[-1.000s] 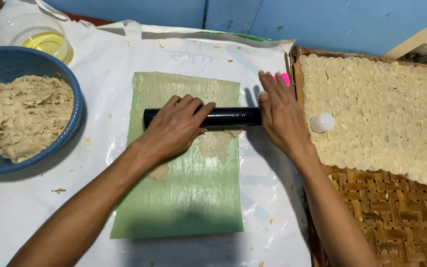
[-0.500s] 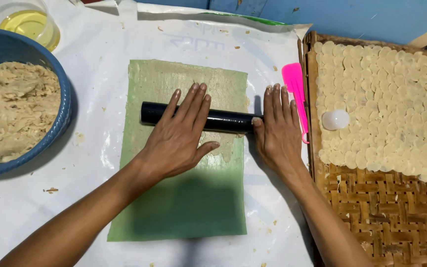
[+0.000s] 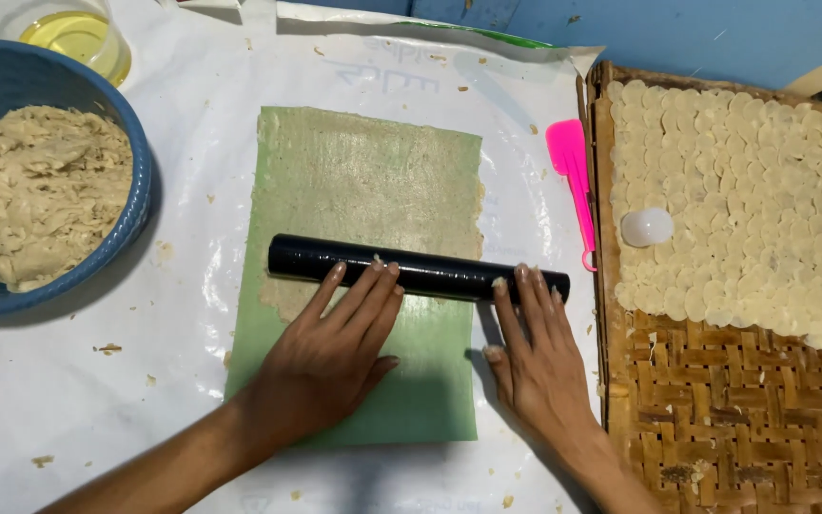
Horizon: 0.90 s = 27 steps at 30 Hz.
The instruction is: Rolling out dough into thin sheets to make crackers.
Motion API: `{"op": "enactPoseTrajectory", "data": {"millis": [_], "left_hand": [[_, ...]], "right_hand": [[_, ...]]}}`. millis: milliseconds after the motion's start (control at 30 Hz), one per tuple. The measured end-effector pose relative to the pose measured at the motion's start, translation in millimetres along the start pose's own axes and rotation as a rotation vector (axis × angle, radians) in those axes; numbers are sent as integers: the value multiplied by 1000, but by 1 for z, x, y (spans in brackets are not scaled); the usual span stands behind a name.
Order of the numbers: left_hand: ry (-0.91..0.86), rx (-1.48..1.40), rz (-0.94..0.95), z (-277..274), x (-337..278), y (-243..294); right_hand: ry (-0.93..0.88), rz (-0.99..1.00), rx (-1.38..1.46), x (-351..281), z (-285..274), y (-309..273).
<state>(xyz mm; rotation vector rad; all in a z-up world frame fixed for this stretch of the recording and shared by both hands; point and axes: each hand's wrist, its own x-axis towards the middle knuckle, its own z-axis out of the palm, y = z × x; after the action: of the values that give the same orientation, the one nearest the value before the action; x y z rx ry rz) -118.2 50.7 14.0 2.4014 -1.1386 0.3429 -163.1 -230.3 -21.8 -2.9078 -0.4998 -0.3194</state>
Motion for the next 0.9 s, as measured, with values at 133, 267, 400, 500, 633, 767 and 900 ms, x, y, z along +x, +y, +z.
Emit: {"op": "enactPoseTrajectory", "data": {"millis": [133,267,400,500,633,767,900], "left_hand": [[82,-60,-6,7,8,-2],[-48,187,69,38,18,-29],[-17,226,153,50,31,-41],[-9,205,120,61,56,-71],[-73,173,66,42,88,-88],[-200,68,-44,24,115,-87],[-103,159,-68,42,121,-89]], "right_hand": [[74,-46,65,-12,-11,-1],[238,25,171,13,-16,16],[164,76,136,49,-12,45],[146,129,100,86,-9,55],[54,252,92,126,-1,64],[42,259,33,139,16,63],[137,160,-49,128,16,44]]}}
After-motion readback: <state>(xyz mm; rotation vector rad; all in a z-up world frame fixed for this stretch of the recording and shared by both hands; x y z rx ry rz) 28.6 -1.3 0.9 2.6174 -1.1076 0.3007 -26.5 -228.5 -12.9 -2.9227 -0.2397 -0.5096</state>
